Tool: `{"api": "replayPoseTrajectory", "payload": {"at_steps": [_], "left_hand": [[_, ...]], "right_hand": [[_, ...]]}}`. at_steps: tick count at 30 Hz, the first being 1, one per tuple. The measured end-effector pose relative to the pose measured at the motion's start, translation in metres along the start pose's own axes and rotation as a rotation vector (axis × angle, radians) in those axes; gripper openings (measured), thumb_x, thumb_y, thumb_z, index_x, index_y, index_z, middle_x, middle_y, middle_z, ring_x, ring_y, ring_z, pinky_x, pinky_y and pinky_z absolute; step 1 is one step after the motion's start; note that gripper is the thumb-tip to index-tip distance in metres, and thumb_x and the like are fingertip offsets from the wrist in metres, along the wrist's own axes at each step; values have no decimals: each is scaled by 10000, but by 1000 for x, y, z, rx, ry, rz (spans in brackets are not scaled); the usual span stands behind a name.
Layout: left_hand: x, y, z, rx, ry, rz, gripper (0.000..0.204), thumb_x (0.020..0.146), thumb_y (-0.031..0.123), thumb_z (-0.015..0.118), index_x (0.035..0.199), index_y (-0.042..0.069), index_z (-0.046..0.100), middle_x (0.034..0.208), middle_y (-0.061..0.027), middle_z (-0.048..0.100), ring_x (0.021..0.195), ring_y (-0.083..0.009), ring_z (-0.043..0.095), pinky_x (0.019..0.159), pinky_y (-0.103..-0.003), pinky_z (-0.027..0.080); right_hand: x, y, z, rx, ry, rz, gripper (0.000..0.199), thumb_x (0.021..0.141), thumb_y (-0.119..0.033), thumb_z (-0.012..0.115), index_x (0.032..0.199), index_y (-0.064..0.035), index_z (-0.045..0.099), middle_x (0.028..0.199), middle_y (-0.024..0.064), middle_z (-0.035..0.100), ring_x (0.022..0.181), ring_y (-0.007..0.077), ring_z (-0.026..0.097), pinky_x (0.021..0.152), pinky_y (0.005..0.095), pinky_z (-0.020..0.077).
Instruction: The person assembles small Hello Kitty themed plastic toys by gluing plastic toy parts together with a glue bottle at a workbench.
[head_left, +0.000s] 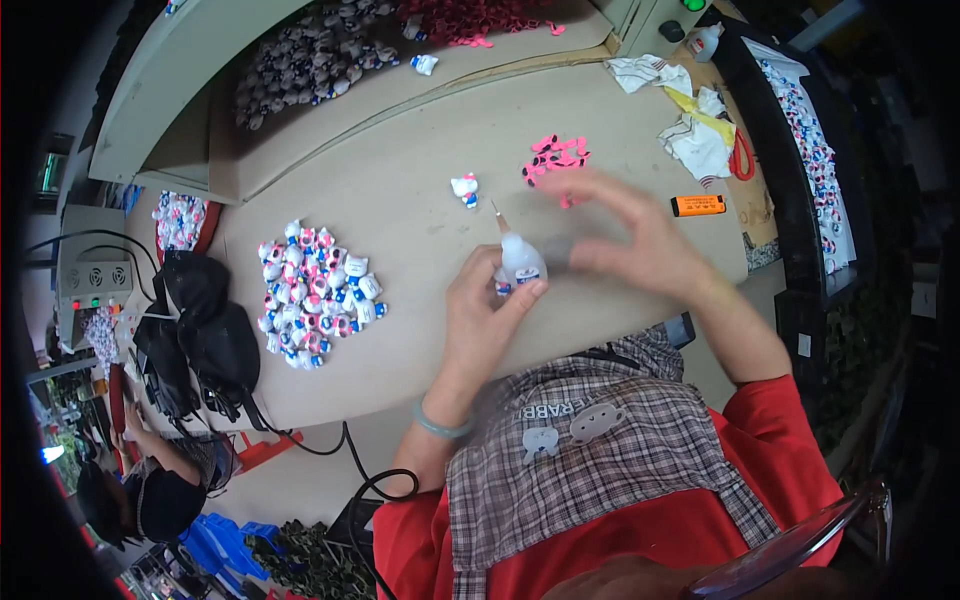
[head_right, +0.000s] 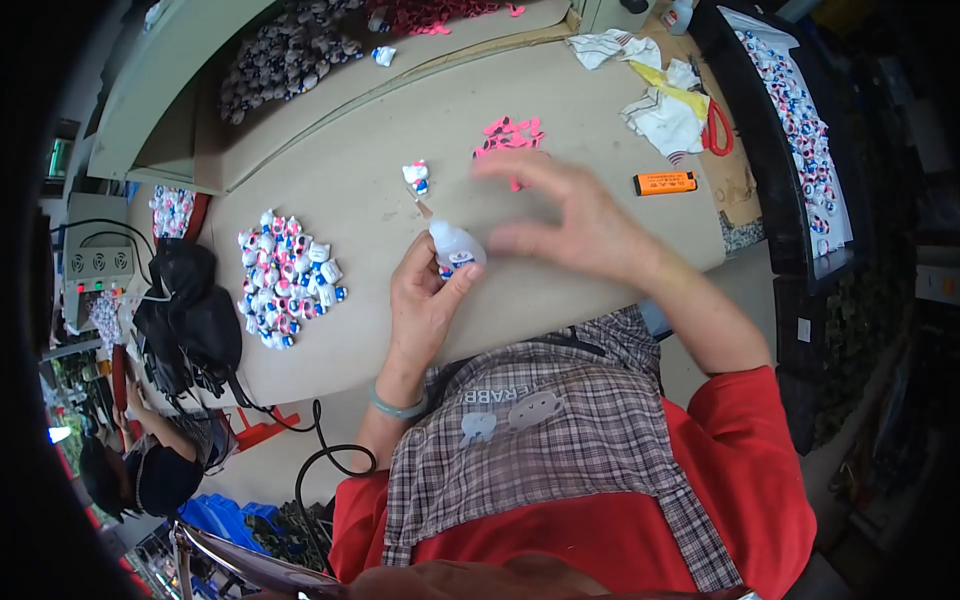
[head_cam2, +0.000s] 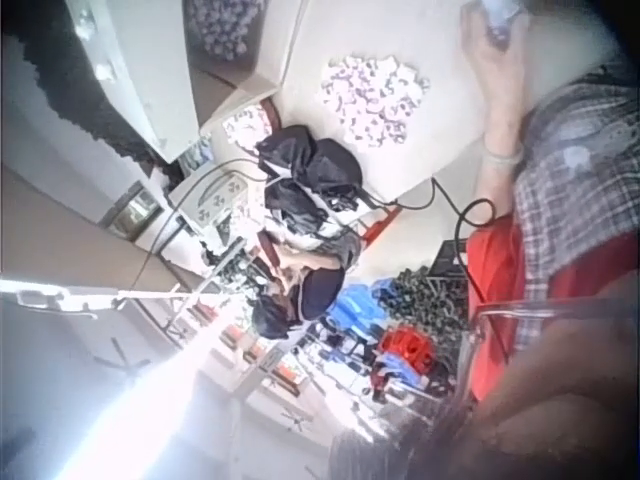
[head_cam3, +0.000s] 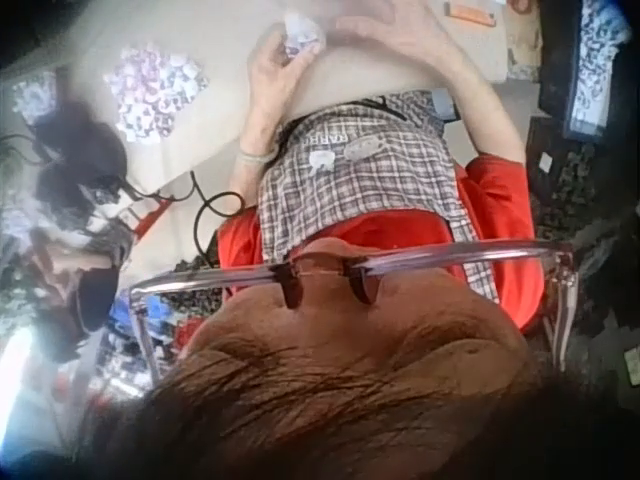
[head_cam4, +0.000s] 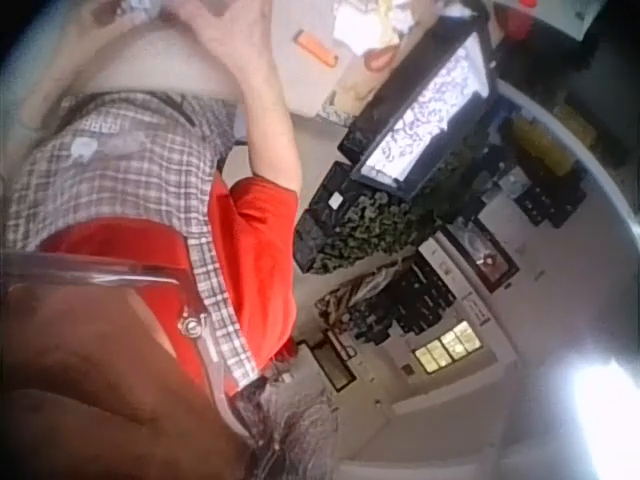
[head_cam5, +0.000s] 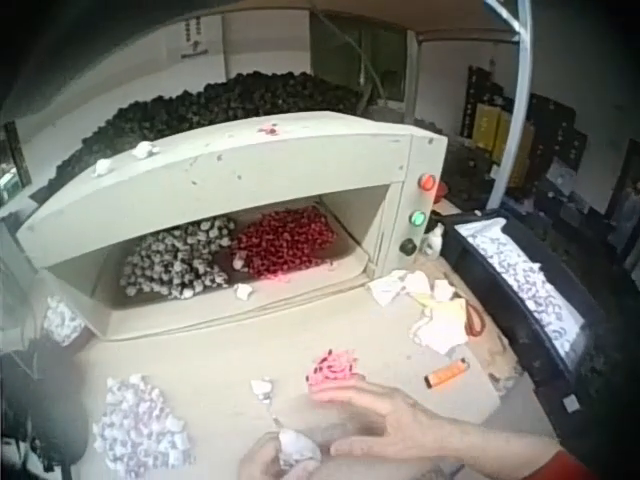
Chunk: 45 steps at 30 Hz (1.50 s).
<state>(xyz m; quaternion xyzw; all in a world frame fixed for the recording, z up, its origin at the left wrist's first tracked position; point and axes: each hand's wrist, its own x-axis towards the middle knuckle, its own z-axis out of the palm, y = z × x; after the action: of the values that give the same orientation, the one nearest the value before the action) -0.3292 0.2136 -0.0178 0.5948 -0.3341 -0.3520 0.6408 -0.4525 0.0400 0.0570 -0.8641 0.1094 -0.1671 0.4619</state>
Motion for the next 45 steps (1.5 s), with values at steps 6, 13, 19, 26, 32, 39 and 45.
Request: {"api": "replayPoseTrajectory", "payload": {"at_steps": [6, 13, 19, 26, 32, 39, 45], "left_hand": [[-2, 19, 8, 256, 29, 80, 254, 803, 59, 725, 1016, -5, 602, 979, -58, 583, 772, -114, 557, 580, -241, 512], [-9, 29, 6, -238, -40, -23, 324, 879, -15, 609, 1201, -22, 573, 1110, -84, 590, 902, -170, 627, 755, -253, 534], [-17, 27, -2, -468, -49, -177, 350, 917, -3, 566, 1264, -35, 529, 1258, -192, 570, 1034, -260, 644, 863, -304, 536], [-21, 27, -3, -601, -43, -213, 305, 928, 34, 565, 1224, -36, 547, 1212, -228, 595, 1032, -307, 650, 868, -340, 555], [-24, 21, -4, -687, 2, -206, 321, 918, 17, 574, 1234, -33, 544, 1196, -223, 605, 1048, -313, 644, 882, -343, 549], [-25, 16, -4, -523, 60, -115, 320, 913, 16, 590, 1228, -26, 551, 1177, -196, 622, 987, -243, 660, 825, -307, 522], [-24, 15, -2, -465, 73, -102, 348, 902, 31, 607, 1239, -23, 538, 1203, -222, 606, 1012, -257, 653, 859, -323, 532]], "right_hand": [[-14, 13, 55, 233, 66, -32, 395, 815, -112, 707, 1182, -36, 583, 1209, 112, 605, 1114, 234, 583, 970, 334, 452], [-23, 16, 42, 727, 198, 113, 318, 942, -95, 574, 1239, 3, 518, 1178, 111, 604, 1044, 206, 622, 925, 324, 493], [-37, 22, 26, 753, 204, 176, 338, 913, -111, 623, 1224, -6, 546, 1042, 91, 625, 801, 115, 626, 694, 219, 520], [-38, 17, 25, 827, 261, 202, 283, 832, -64, 704, 1088, -24, 592, 982, 74, 646, 804, 98, 609, 703, 212, 509], [-38, 3, 27, 671, 321, 127, 297, 857, -74, 685, 1121, -1, 570, 1013, 121, 667, 891, 123, 621, 778, 244, 511], [-47, -9, 28, 348, 393, 24, 369, 936, -191, 617, 1218, 26, 520, 1002, 140, 671, 876, 163, 668, 741, 262, 527], [-46, -5, 32, 42, 433, -132, 385, 935, -239, 610, 1197, 31, 532, 999, 153, 663, 843, 222, 700, 687, 280, 548]]}}
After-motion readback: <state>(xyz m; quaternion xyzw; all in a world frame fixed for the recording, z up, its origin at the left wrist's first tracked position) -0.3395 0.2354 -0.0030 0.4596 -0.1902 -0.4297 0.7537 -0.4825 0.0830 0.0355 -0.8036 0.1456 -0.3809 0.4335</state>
